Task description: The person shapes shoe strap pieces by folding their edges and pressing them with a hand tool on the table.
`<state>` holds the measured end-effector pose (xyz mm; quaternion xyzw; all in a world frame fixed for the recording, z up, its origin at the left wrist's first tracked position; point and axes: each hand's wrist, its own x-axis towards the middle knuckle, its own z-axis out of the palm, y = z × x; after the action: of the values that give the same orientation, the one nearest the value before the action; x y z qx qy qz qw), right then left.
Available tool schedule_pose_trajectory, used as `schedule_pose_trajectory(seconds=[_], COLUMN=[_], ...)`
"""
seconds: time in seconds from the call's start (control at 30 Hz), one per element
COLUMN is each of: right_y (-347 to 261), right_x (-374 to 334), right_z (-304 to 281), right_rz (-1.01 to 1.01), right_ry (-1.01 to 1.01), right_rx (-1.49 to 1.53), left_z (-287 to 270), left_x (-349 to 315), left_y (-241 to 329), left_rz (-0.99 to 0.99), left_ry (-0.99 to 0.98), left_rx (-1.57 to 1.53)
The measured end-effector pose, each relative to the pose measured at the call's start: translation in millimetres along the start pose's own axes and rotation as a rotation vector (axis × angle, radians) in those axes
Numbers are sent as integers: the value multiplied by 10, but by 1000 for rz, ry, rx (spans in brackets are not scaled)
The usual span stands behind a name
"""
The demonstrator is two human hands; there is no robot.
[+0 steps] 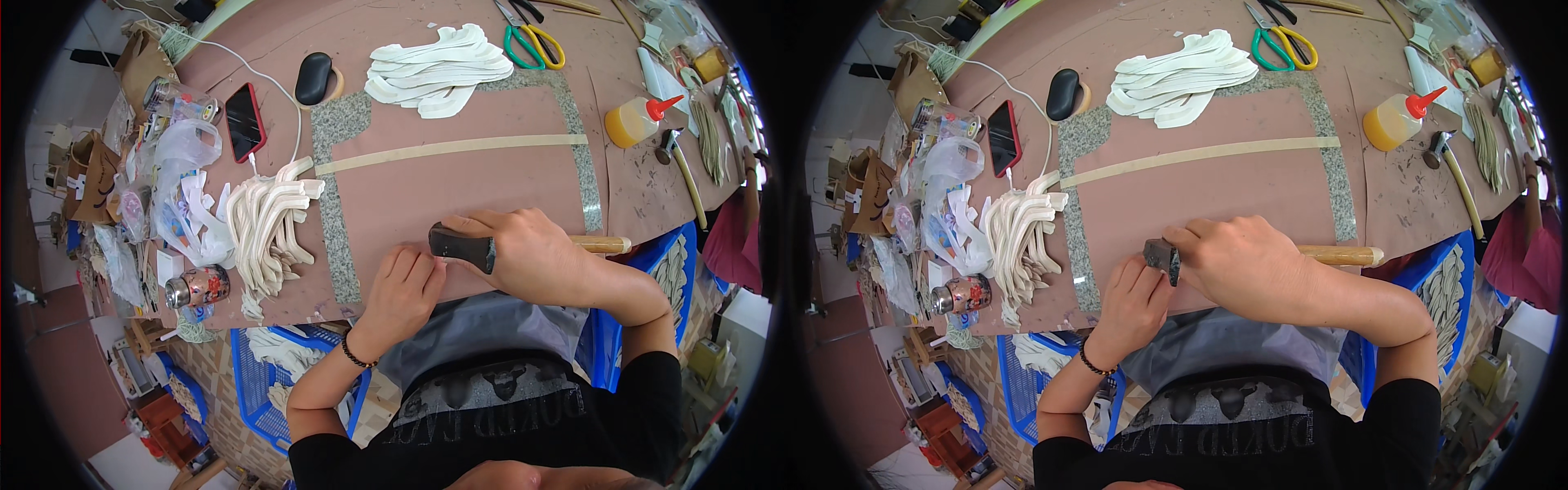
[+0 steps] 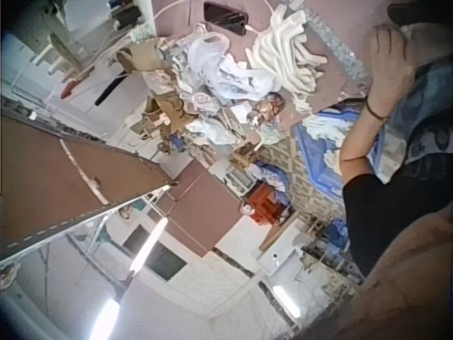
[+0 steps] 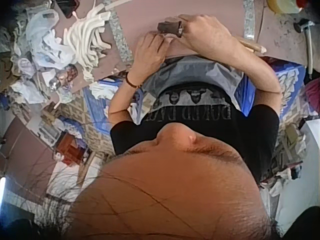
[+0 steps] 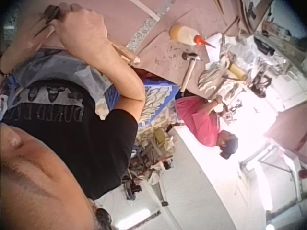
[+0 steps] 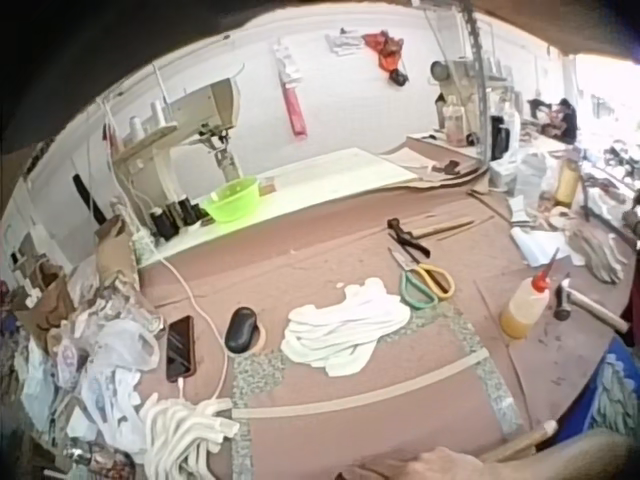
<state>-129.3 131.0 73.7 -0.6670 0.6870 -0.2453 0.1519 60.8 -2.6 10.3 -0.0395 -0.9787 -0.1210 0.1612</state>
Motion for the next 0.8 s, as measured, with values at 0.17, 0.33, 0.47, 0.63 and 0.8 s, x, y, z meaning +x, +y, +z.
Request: schedule_pose_trajectory(seconds=[0.17, 0.33, 0.47, 0.63, 0.8], right_y=[0, 9, -3, -29, -5], right_x=[-6, 12, 43, 48, 35], right_z=[42, 25, -23, -9, 25], right_rz=[32, 28, -26, -21, -66], right_ry=[50, -10, 46, 1, 4], right_rx=[15, 26, -39, -5, -29], left_z=[43, 90, 108, 42, 37], left_x=[-52, -84, -57, -43, -59], left_y=[47, 110, 181, 228, 266], left_rz=[-248, -352, -327, -266, -478], left_ry=[118, 254, 203, 93, 186], left_rx=[-35, -204, -210, -69, -129])
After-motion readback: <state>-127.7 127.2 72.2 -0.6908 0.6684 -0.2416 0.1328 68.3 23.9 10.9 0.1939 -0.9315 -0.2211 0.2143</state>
